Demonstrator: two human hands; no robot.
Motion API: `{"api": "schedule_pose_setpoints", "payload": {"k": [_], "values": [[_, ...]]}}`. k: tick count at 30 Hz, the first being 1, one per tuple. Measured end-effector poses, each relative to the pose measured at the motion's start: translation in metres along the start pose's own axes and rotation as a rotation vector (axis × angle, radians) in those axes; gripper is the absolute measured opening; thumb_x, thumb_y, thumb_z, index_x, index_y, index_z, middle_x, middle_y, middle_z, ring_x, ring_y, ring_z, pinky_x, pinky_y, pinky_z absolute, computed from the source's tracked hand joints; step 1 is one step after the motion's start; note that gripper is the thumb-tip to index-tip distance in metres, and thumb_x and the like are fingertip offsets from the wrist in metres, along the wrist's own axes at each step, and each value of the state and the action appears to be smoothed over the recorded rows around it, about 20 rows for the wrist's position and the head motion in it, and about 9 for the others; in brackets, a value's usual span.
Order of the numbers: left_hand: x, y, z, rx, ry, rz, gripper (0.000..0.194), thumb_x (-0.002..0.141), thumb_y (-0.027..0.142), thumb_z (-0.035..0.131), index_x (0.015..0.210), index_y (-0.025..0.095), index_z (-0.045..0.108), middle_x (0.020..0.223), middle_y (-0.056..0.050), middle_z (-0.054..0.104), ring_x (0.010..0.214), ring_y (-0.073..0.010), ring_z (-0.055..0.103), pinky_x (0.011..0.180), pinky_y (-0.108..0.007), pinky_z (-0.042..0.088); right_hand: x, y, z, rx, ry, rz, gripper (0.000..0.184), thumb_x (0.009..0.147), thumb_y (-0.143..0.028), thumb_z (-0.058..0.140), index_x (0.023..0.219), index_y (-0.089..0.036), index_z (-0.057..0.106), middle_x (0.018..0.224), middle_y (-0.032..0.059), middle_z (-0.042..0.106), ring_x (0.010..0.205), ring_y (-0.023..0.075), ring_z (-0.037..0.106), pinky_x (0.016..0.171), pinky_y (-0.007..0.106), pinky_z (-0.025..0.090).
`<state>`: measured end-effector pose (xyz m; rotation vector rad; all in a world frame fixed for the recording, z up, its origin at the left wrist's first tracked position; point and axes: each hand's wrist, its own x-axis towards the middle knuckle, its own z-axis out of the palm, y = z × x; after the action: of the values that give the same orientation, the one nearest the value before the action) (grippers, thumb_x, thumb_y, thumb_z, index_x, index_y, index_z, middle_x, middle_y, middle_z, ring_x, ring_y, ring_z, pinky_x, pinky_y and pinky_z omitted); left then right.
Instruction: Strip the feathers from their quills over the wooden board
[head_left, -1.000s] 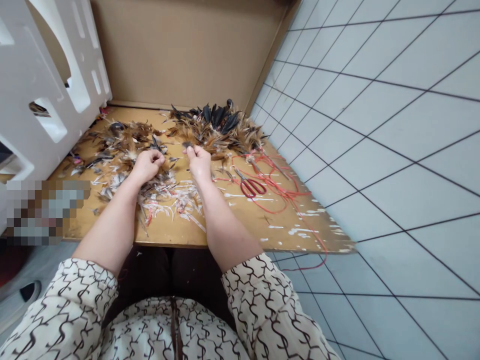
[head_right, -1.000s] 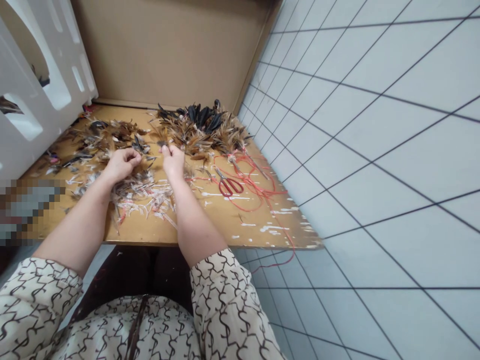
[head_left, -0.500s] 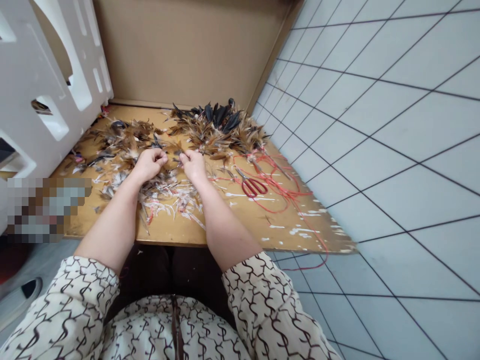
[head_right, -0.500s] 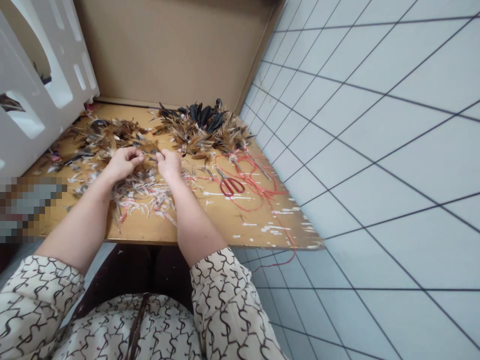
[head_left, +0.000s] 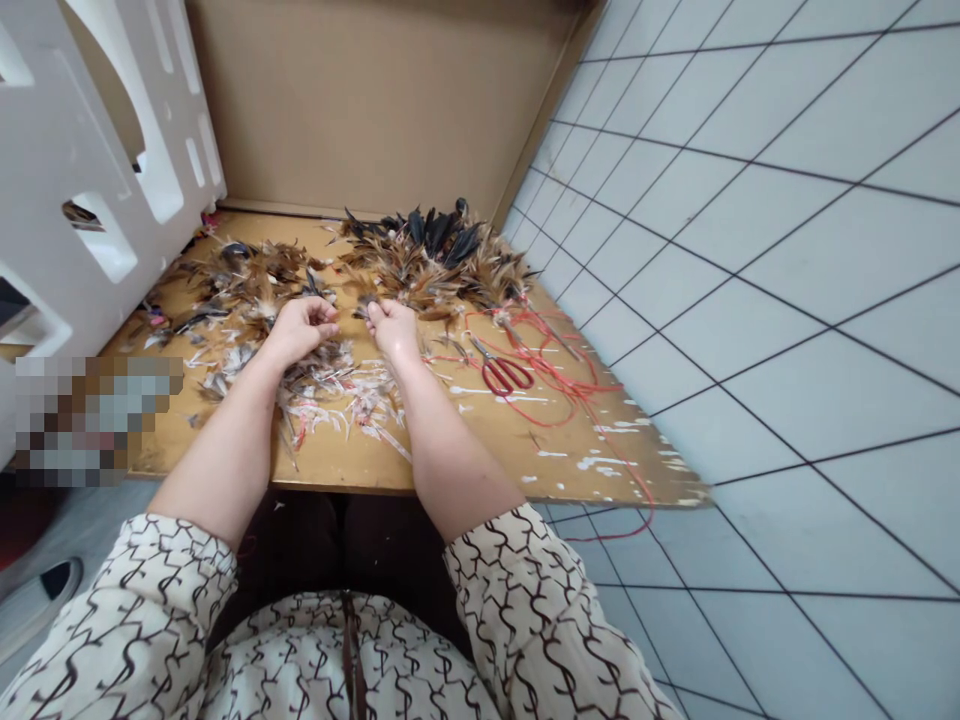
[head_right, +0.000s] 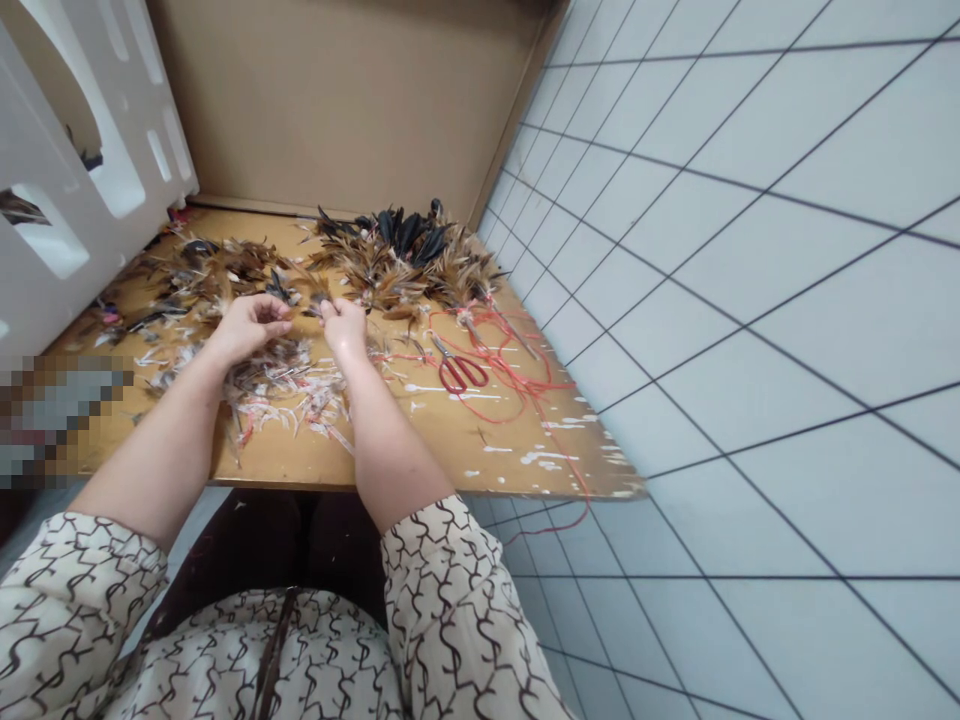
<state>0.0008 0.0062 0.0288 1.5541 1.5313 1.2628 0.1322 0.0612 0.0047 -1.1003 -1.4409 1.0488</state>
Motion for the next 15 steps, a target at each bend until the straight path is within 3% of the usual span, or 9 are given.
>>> {"api": "schedule_pose_setpoints", "payload": {"k": [4, 6, 15], "values": [[-0.004, 0.002, 0.003, 0.068, -0.181, -0.043, 0.030, 0.050, 0.038, 0.072, 0.055, 0.014, 0.056, 0.048, 0.003, 0.050, 0.047, -0.0080, 0.041, 0.049, -0.023, 0.034, -0.003, -0.006, 0.002, 0.084, 0.038, 0.118, 0.025, 0.076, -0.022, 0.047, 0.053, -0.017, 0.044, 0.044, -0.0079, 0.038, 0.043, 0.0052, 0.034, 0.048, 0.018, 0.028], [-0.006, 0.004, 0.006, 0.060, -0.206, -0.042, 0.034, 0.049, 0.042, 0.073, 0.056, 0.013, 0.059, 0.049, 0.002, 0.052, 0.047, -0.0083, 0.042, 0.048, -0.024, 0.034, -0.006, -0.009, 0.004, 0.087, 0.024, 0.126, 0.025, 0.077, -0.021, 0.047, 0.052, -0.017, 0.044, 0.044, -0.0078, 0.039, 0.043, 0.0051, 0.034, 0.048, 0.019, 0.028], [0.000, 0.001, 0.013, -0.214, 0.049, 0.014, 0.041, 0.039, 0.038, 0.078, 0.065, 0.013, 0.058, 0.054, 0.004, 0.054, 0.049, -0.0077, 0.045, 0.049, -0.021, 0.036, -0.012, -0.009, 0.008, -0.014, -0.029, 0.010, 0.032, 0.076, -0.019, 0.050, 0.046, -0.017, 0.041, 0.040, -0.0084, 0.037, 0.044, 0.0054, 0.033, 0.049, 0.020, 0.025]]}}
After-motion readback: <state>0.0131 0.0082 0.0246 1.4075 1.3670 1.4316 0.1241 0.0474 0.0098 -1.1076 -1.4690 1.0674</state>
